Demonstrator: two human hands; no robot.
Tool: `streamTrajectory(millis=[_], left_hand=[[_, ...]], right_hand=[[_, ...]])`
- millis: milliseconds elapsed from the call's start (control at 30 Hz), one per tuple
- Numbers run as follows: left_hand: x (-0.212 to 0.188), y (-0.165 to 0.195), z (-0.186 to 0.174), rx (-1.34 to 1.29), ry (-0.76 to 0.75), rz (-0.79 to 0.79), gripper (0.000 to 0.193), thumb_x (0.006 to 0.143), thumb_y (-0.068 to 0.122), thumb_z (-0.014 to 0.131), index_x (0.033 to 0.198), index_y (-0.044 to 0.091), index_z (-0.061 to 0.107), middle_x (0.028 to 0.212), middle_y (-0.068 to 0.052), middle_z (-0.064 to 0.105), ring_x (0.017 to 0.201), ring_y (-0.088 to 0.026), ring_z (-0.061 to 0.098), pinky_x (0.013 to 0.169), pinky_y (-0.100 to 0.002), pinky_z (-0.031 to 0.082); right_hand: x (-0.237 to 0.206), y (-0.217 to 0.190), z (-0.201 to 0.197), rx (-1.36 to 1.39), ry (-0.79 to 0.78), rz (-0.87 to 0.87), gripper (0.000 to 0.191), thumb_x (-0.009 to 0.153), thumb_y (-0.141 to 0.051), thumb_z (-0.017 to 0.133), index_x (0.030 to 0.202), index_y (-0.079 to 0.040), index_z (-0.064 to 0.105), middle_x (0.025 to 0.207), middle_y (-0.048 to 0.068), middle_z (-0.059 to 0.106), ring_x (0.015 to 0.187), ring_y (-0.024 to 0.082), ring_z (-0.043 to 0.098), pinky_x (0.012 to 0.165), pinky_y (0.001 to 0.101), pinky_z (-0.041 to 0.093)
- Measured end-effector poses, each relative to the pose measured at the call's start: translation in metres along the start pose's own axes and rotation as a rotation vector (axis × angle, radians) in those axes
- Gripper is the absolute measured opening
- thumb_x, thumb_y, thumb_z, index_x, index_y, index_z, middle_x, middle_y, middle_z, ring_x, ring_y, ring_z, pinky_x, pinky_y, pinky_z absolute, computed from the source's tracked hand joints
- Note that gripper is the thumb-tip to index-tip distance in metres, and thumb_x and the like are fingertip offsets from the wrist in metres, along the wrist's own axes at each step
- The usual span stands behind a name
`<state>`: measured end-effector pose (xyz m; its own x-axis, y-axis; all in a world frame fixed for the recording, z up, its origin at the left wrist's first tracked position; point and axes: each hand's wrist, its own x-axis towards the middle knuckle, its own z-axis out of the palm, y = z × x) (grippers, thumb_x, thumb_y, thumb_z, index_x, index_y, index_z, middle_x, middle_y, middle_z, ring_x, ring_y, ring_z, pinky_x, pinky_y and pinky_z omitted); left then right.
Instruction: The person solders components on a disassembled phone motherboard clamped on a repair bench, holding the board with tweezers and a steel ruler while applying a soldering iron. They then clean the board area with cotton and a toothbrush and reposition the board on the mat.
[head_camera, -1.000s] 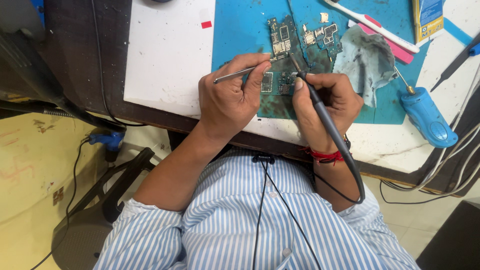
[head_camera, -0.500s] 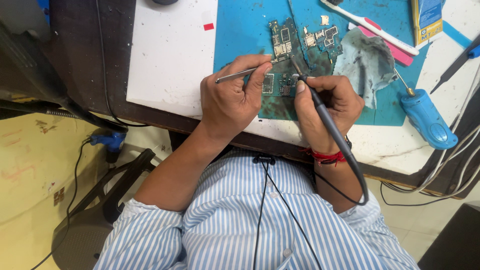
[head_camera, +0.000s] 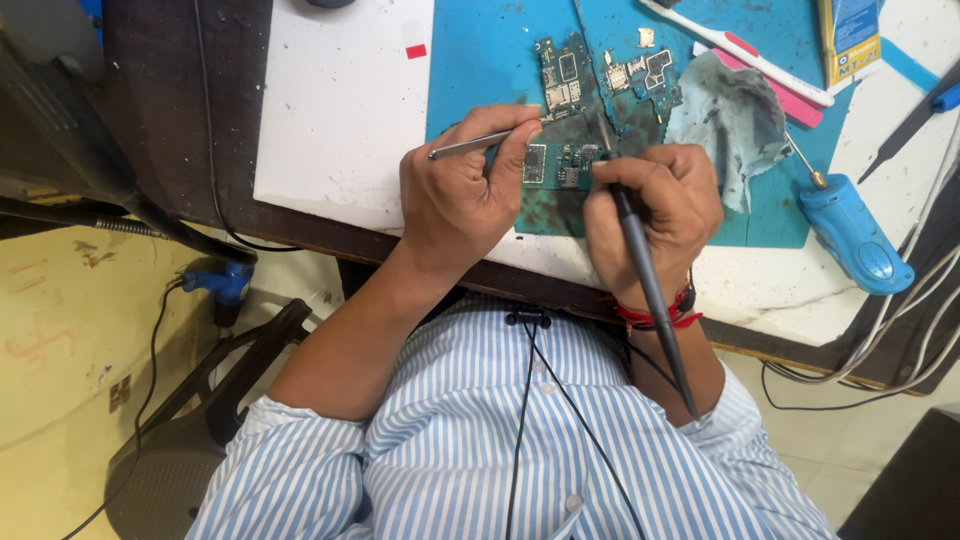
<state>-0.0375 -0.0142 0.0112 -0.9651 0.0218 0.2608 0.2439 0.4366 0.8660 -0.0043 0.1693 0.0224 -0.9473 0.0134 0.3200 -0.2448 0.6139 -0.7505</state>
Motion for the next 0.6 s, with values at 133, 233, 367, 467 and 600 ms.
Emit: streamTrajectory(millis=[133, 233, 367, 467, 600], left_hand=[[0.000, -0.001, 0.000, 0.014, 0.004, 0.013, 0.014, 0.107, 0.019, 0.067, 0.111, 0.006, 0.072, 0.091, -0.005, 0.078, 0.061, -0.008, 0.069, 0.053, -0.025, 0.051], [0.000, 0.000, 0.001, -0.002, 0.015, 0.008, 0.014, 0.108, 0.019, 0.067, 0.112, 0.007, 0.071, 0.092, -0.005, 0.078, 0.064, -0.009, 0.071, 0.054, -0.024, 0.053], [0.000, 0.000, 0.001, 0.026, 0.018, 0.005, 0.014, 0.106, 0.019, 0.068, 0.111, 0.007, 0.072, 0.086, -0.005, 0.077, 0.061, -0.010, 0.070, 0.054, -0.025, 0.052], [0.001, 0.000, 0.001, 0.015, 0.011, -0.004, 0.013, 0.106, 0.019, 0.068, 0.111, 0.007, 0.072, 0.084, -0.005, 0.076, 0.061, -0.010, 0.070, 0.053, -0.025, 0.051], [0.002, 0.000, 0.001, 0.014, 0.025, 0.041, 0.012, 0.107, 0.019, 0.067, 0.111, 0.007, 0.071, 0.088, -0.005, 0.077, 0.064, -0.009, 0.070, 0.054, -0.025, 0.051]], right_hand=[[0.006, -0.008, -0.005, -0.094, -0.054, -0.047, 0.021, 0.081, 0.001, 0.072, 0.099, -0.007, 0.077, 0.092, 0.011, 0.059, 0.084, 0.022, 0.060, 0.071, 0.0329, 0.048], [0.011, -0.013, -0.012, -0.164, -0.152, -0.087, 0.022, 0.076, 0.001, 0.072, 0.095, -0.010, 0.077, 0.092, 0.010, 0.059, 0.084, 0.024, 0.061, 0.071, 0.0341, 0.048], [0.015, -0.015, -0.023, -0.190, -0.248, -0.054, 0.025, 0.074, 0.002, 0.071, 0.093, -0.012, 0.079, 0.093, 0.009, 0.060, 0.085, 0.023, 0.063, 0.071, 0.0333, 0.049], [0.016, -0.012, -0.025, -0.034, -0.123, 0.009, 0.014, 0.086, -0.002, 0.076, 0.099, -0.005, 0.078, 0.091, 0.011, 0.065, 0.086, 0.020, 0.066, 0.073, 0.0298, 0.051], [0.013, -0.003, -0.025, -0.053, -0.028, 0.119, 0.012, 0.101, -0.011, 0.082, 0.104, 0.000, 0.077, 0.086, 0.011, 0.072, 0.073, 0.016, 0.068, 0.069, 0.0285, 0.050]])
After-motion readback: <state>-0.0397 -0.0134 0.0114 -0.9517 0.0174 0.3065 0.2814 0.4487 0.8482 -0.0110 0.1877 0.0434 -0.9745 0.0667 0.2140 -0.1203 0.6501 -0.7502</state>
